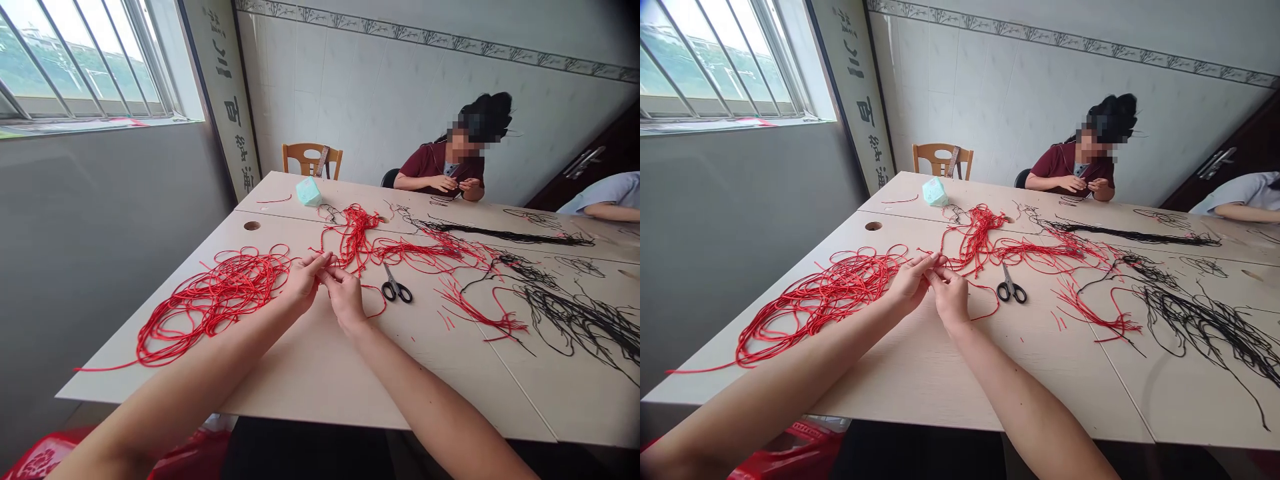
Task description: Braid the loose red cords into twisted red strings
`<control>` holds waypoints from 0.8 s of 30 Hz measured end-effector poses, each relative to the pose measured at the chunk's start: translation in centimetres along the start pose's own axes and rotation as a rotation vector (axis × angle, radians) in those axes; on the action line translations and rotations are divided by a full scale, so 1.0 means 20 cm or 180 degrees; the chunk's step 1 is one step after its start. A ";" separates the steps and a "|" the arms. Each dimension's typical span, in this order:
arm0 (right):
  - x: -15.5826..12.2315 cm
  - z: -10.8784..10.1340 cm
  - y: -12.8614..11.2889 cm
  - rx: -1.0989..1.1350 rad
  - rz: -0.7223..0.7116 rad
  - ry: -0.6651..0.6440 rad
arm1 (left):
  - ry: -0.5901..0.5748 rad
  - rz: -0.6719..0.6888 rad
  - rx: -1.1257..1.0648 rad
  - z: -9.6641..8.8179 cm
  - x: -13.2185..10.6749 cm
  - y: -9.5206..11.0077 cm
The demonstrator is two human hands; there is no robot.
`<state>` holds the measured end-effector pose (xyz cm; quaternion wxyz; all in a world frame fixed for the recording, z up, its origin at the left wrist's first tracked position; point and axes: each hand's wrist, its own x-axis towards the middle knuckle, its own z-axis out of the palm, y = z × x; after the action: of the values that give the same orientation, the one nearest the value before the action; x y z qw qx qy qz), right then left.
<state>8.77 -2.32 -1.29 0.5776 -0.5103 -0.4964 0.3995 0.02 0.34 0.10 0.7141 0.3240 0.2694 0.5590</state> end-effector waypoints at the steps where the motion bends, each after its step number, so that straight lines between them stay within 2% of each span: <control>1: 0.00 0.00 0.00 -0.0006 -0.0009 -0.0021 | 0.0010 0.0009 0.0000 0.00 0.00 0.00; 6: 0.02 0.00 0.02 -0.0055 -0.0092 -0.0003 | 0.0138 0.0157 0.0029 0.01 -0.01 -0.02; 10: 0.04 0.02 0.04 -0.0516 -0.0068 0.0011 | 0.0409 0.0438 0.0131 0.01 -0.01 -0.05; 13: 0.06 0.02 0.04 -0.0675 -0.0011 -0.0103 | 0.0476 0.0525 0.0236 0.01 -0.02 -0.06; 15: 0.08 0.00 0.03 -0.0485 0.0063 -0.0250 | 0.0444 0.0504 0.0257 0.01 -0.02 -0.05; 19: 0.09 -0.09 -0.06 -0.0025 0.0412 -0.0910 | 0.0330 0.0432 0.0325 -0.01 0.00 -0.02; 22: 0.09 -0.16 -0.13 0.0028 0.0858 -0.1621 | 0.0313 0.0324 0.0373 -0.03 0.01 0.00; 24: 0.10 -0.20 -0.14 0.0058 0.1123 -0.1911 | 0.0280 0.0184 0.0486 -0.05 0.02 0.01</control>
<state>13.01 -1.64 1.89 0.3324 -0.4428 -0.5447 0.6299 -0.71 0.92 -0.32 0.6584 0.3603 0.3328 0.5709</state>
